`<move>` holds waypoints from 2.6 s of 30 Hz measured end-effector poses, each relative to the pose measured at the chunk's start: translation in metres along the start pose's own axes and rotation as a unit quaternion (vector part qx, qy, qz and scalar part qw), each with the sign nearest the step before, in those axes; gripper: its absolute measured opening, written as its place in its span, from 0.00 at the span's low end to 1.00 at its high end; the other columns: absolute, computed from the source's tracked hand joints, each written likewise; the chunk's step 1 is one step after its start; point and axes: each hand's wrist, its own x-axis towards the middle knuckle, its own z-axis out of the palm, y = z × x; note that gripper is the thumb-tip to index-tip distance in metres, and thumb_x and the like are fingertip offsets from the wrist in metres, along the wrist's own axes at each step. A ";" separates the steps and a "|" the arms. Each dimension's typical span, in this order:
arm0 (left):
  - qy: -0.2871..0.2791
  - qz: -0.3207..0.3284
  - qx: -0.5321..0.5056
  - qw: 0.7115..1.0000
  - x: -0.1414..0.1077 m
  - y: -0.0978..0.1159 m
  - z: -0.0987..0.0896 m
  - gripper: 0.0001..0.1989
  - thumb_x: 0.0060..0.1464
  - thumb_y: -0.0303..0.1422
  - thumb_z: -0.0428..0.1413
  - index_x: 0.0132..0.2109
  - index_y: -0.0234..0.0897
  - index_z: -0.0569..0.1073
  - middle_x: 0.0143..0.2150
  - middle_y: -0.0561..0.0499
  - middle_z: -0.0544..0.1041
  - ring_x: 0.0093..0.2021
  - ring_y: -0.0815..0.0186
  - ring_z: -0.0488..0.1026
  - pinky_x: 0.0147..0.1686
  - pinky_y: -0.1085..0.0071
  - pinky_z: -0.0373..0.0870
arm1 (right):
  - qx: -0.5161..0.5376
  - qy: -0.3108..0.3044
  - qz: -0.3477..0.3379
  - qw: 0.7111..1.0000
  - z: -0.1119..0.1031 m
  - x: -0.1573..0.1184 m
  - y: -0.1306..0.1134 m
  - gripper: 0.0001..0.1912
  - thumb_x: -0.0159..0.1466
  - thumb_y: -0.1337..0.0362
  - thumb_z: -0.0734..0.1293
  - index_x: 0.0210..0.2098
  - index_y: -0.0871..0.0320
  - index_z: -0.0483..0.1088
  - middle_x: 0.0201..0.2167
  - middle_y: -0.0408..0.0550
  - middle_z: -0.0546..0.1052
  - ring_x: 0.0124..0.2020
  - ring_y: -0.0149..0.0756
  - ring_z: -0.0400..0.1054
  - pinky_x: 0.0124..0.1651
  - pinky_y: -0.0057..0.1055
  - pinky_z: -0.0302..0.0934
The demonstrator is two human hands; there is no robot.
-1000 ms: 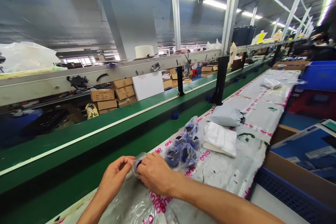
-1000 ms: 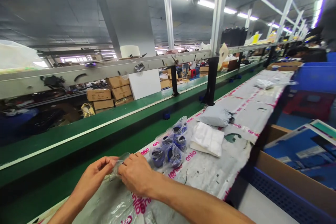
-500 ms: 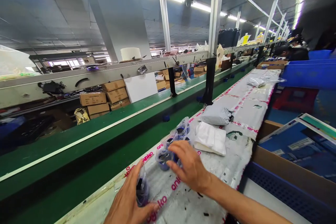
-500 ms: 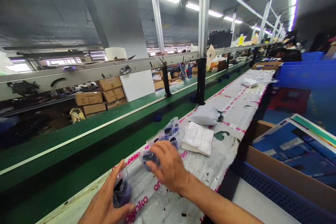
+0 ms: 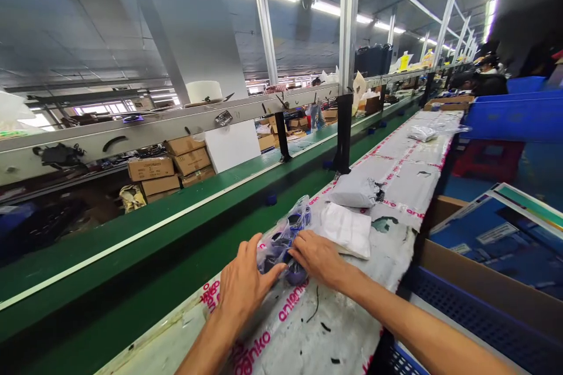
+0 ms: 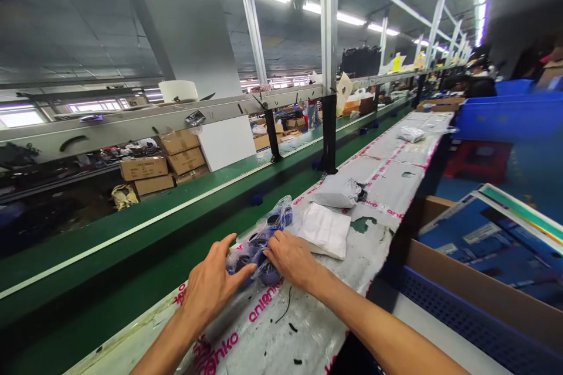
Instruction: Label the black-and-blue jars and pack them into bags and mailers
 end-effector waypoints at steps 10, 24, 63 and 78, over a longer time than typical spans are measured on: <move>-0.117 0.092 0.074 0.986 0.037 -0.001 0.006 0.10 0.65 0.39 0.52 0.43 0.41 0.76 0.42 0.49 0.79 0.43 0.57 0.79 0.37 0.67 0.68 | 0.010 -0.031 -0.044 0.999 0.013 0.009 0.019 0.09 0.73 0.62 0.63 0.37 0.58 0.70 0.32 0.46 0.76 0.31 0.37 0.72 0.31 0.30 0.58; -0.121 0.028 0.063 0.990 0.032 -0.010 -0.001 0.15 0.69 0.37 0.41 0.46 0.39 0.71 0.40 0.46 0.82 0.41 0.55 0.80 0.37 0.64 0.67 | 0.089 -0.078 -0.146 0.982 -0.028 -0.003 0.043 0.39 0.60 0.35 0.67 0.60 0.56 0.67 0.65 0.60 0.65 0.67 0.57 0.55 0.66 0.55 0.49; -0.207 0.112 0.058 0.970 0.034 0.000 0.003 0.18 0.59 0.37 0.54 0.55 0.41 0.65 0.54 0.46 0.78 0.48 0.52 0.79 0.41 0.63 0.67 | 0.160 -0.168 -0.058 0.971 -0.033 -0.021 0.029 0.33 0.55 0.46 0.74 0.53 0.57 0.65 0.49 0.54 0.76 0.46 0.51 0.73 0.46 0.41 0.65; -0.177 0.110 0.002 0.978 0.027 -0.014 0.002 0.06 0.59 0.36 0.54 0.40 0.43 0.64 0.42 0.54 0.77 0.38 0.61 0.75 0.33 0.68 0.56 | 0.277 -0.135 0.101 0.946 -0.057 -0.041 0.054 0.32 0.55 0.55 0.74 0.56 0.57 0.65 0.52 0.55 0.76 0.50 0.50 0.73 0.54 0.44 0.66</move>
